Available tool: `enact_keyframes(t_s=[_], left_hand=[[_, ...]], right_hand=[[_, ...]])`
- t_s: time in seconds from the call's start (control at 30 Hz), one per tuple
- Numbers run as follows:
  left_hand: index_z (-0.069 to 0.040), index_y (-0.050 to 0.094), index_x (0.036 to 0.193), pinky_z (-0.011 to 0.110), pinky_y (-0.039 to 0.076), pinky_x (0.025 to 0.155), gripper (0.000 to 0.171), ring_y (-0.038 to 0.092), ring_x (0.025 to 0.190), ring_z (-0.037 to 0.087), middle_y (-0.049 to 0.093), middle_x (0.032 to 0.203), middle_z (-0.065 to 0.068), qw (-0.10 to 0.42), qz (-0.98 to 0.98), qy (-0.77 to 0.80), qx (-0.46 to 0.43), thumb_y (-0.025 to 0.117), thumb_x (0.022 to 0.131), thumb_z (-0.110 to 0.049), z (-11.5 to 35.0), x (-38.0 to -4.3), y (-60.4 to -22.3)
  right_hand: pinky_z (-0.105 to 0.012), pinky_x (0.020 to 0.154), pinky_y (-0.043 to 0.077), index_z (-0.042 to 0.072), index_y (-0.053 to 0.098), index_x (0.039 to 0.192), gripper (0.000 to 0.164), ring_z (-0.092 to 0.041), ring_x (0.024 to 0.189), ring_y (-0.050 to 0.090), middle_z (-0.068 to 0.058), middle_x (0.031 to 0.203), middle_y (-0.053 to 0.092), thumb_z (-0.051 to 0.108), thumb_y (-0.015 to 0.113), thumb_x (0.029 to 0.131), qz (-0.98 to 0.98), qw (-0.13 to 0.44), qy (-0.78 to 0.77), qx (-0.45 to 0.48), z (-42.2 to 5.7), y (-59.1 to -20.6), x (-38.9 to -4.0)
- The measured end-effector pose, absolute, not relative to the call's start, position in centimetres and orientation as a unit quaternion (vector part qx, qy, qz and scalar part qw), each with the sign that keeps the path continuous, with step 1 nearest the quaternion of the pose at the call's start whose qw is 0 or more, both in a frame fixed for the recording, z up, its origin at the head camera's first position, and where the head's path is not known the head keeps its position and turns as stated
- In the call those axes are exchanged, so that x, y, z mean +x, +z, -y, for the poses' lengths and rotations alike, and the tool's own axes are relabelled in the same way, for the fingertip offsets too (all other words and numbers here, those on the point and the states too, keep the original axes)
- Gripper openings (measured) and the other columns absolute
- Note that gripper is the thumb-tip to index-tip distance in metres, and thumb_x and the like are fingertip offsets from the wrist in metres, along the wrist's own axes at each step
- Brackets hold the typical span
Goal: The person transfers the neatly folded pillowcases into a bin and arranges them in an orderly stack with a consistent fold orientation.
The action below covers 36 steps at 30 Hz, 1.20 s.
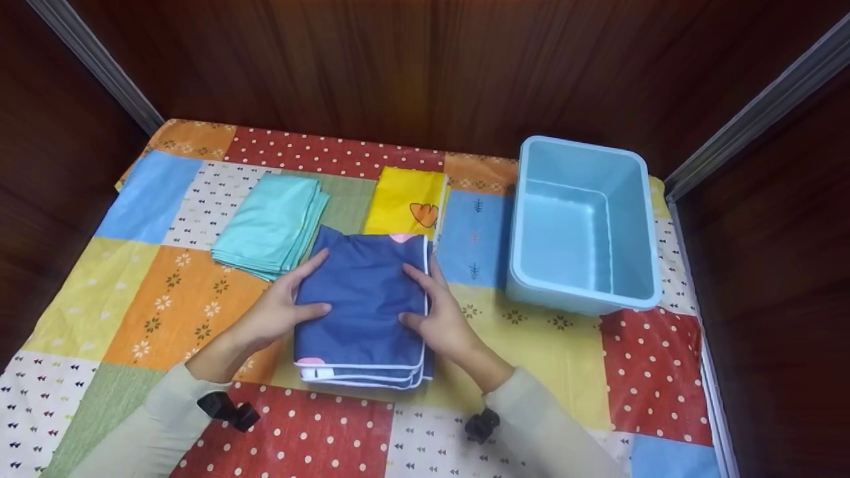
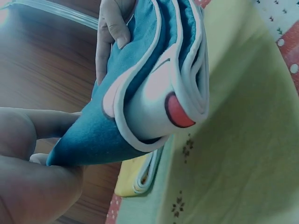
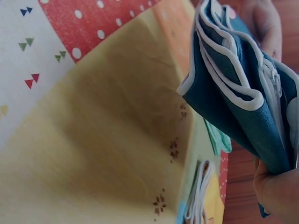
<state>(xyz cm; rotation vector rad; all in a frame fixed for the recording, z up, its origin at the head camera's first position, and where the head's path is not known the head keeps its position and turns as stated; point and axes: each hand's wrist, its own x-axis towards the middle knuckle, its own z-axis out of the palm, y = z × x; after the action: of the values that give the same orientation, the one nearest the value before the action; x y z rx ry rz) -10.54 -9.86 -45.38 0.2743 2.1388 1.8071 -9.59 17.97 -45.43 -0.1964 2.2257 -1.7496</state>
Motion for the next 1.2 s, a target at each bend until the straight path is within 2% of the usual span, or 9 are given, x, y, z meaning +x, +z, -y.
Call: enact_keyframes(t_s=[0.23,0.47,0.6,0.7,0.93,1.1,1.2], left_hand=[[-0.011,0.025,0.162,0.047,0.021,0.123,0.086,0.02,0.153,0.033,0.017,0.168,0.017,0.169,-0.745,0.641,0.074,0.067,0.09,0.01,9.2,-10.9,-44.0],[-0.016,0.025,0.163,0.048,0.023,0.122,0.086,0.022,0.152,0.033,0.019,0.168,0.016,0.186,-0.739,0.646,0.052,0.066,0.092,0.009,8.7,-11.5,-42.3],[-0.018,0.025,0.163,0.048,0.024,0.122,0.086,0.024,0.151,0.032,0.02,0.168,0.014,0.188,-0.741,0.643,0.048,0.066,0.092,0.008,8.2,-11.9,-41.4],[-0.016,0.025,0.163,0.047,0.025,0.122,0.086,0.025,0.15,0.032,0.022,0.167,0.015,0.186,-0.735,0.65,0.05,0.066,0.091,0.01,7.8,-12.1,-40.8],[-0.017,0.025,0.163,0.046,0.025,0.122,0.087,0.025,0.15,0.031,0.02,0.167,0.014,0.196,-0.722,0.662,0.047,0.065,0.091,0.011,6.8,-12.5,-39.6],[-0.014,0.024,0.163,0.046,0.025,0.122,0.086,0.025,0.15,0.032,0.02,0.167,0.015,0.192,-0.714,0.67,0.064,0.065,0.091,0.011,5.9,-12.8,-38.9],[-0.012,0.024,0.163,0.045,0.026,0.122,0.086,0.025,0.15,0.032,0.021,0.167,0.016,0.191,-0.711,0.673,0.07,0.064,0.091,0.011,5.4,-12.9,-38.6]], right_hand=[[-0.053,0.122,0.016,0.004,0.045,0.153,0.069,-0.036,0.155,0.001,-0.014,0.171,-0.002,-0.008,0.067,0.088,-0.791,0.143,-0.591,-0.074,-18.6,-43.7,-9.9],[-0.053,0.121,0.021,0.005,0.043,0.154,0.07,-0.035,0.155,0.001,-0.013,0.171,-0.005,-0.007,0.066,0.09,-0.791,0.154,-0.588,-0.072,-19.1,-42.1,-10.3],[-0.052,0.122,0.018,0.006,0.043,0.155,0.07,-0.034,0.155,-0.003,-0.011,0.171,-0.008,-0.007,0.067,0.09,-0.791,0.154,-0.589,-0.071,-19.6,-41.2,-10.5],[-0.051,0.123,0.016,0.007,0.043,0.155,0.07,-0.033,0.155,-0.003,-0.011,0.17,-0.009,-0.006,0.067,0.091,-0.79,0.156,-0.589,-0.065,-19.9,-40.6,-10.6],[-0.052,0.122,0.02,0.009,0.042,0.156,0.069,-0.033,0.154,0.007,-0.01,0.171,-0.005,-0.005,0.066,0.092,-0.786,0.162,-0.594,-0.056,-20.9,-39.3,-10.7],[-0.051,0.123,0.015,0.008,0.042,0.156,0.069,-0.034,0.155,0.003,-0.011,0.171,-0.007,-0.004,0.066,0.092,-0.793,0.154,-0.587,-0.052,-21.8,-38.5,-10.8],[-0.046,0.121,0.023,0.009,0.04,0.157,0.069,-0.033,0.154,0.005,-0.008,0.171,-0.008,-0.004,0.066,0.093,-0.791,0.159,-0.589,-0.05,-22.4,-38.1,-10.9]])
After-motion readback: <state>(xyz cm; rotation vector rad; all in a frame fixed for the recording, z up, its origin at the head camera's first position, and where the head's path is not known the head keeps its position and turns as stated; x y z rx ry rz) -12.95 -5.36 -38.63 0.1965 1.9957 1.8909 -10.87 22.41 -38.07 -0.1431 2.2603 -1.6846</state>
